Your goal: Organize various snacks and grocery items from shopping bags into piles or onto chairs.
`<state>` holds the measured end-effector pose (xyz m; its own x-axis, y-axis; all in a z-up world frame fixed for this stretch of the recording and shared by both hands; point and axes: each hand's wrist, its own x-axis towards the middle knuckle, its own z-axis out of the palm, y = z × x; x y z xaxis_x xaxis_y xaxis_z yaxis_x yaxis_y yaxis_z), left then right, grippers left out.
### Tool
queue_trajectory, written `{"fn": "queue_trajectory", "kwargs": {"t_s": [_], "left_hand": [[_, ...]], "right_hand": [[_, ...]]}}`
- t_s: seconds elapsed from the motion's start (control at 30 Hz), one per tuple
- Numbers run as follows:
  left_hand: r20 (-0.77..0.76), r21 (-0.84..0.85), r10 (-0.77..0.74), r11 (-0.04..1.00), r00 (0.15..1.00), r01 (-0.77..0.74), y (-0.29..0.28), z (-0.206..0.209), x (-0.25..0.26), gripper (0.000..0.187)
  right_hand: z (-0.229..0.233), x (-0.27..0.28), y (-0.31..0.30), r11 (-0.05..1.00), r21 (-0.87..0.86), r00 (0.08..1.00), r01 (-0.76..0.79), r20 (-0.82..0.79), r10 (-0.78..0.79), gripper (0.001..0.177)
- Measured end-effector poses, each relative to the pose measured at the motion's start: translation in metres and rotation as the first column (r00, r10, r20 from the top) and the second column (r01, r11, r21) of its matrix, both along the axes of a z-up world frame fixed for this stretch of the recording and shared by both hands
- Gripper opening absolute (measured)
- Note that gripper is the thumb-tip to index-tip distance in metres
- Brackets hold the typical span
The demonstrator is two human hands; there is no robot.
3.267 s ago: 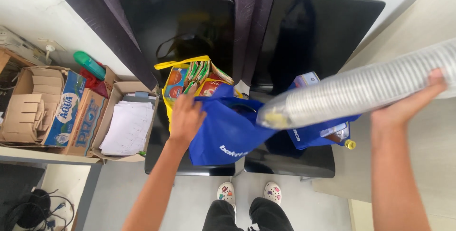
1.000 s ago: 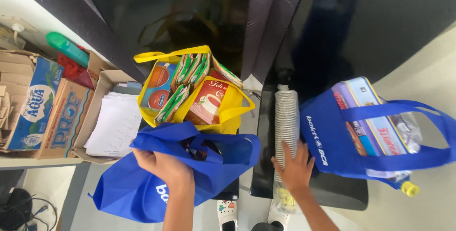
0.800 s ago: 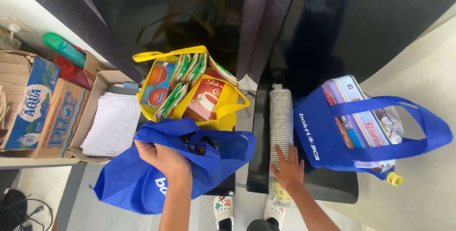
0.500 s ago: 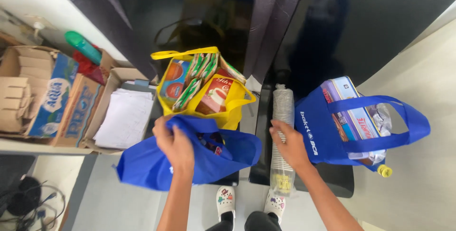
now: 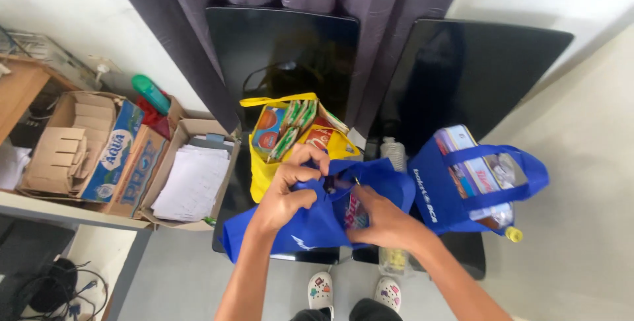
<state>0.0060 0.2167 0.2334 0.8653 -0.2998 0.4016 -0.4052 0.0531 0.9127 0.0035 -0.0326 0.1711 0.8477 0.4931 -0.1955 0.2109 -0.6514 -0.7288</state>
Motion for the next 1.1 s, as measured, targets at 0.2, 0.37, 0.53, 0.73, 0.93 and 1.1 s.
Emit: {"fn": "queue_trajectory", "kwargs": {"t_s": [0.2, 0.37, 0.53, 0.73, 0.93, 1.1], "left_hand": [[-0.159, -0.261, -0.302, 0.931, 0.940, 0.255, -0.030, 0.007, -0.008, 0.016], [-0.163, -0.171, -0.315, 0.942, 0.935, 0.288, -0.039, 0.006, -0.028, 0.018], [0.065, 0.074, -0.085, 0.994, 0.994, 0.080, -0.020, 0.023, -0.041, 0.016], [0.099, 0.144, -0.036, 0.989, 0.994, 0.021, -0.024, 0.013, -0.046, 0.016], [0.119, 0.065, -0.015, 0.998, 0.993, 0.007, -0.046, 0.001, -0.039, 0.015], [0.021, 0.002, -0.072, 0.997, 0.997, 0.072, -0.083, 0.002, -0.042, 0.008]], "right_hand": [[0.009, -0.026, 0.022, 0.891, -0.429, 0.988, -0.152, -0.048, 0.146, 0.101], [-0.001, -0.065, 0.042, 0.931, -0.359, 0.984, -0.064, 0.131, 0.118, 0.065], [0.010, -0.078, 0.051, 0.856, -0.512, 0.844, 0.069, 0.488, 0.224, 0.077], [-0.063, -0.055, 0.016, 0.714, -0.698, 0.569, 0.046, 0.606, 0.556, 0.065], [-0.114, -0.052, -0.011, 0.544, -0.838, 0.705, -0.043, 0.360, 0.611, 0.082], [-0.135, -0.058, -0.003, 0.993, 0.040, 0.939, -0.108, 0.334, 0.089, 0.061]]}}
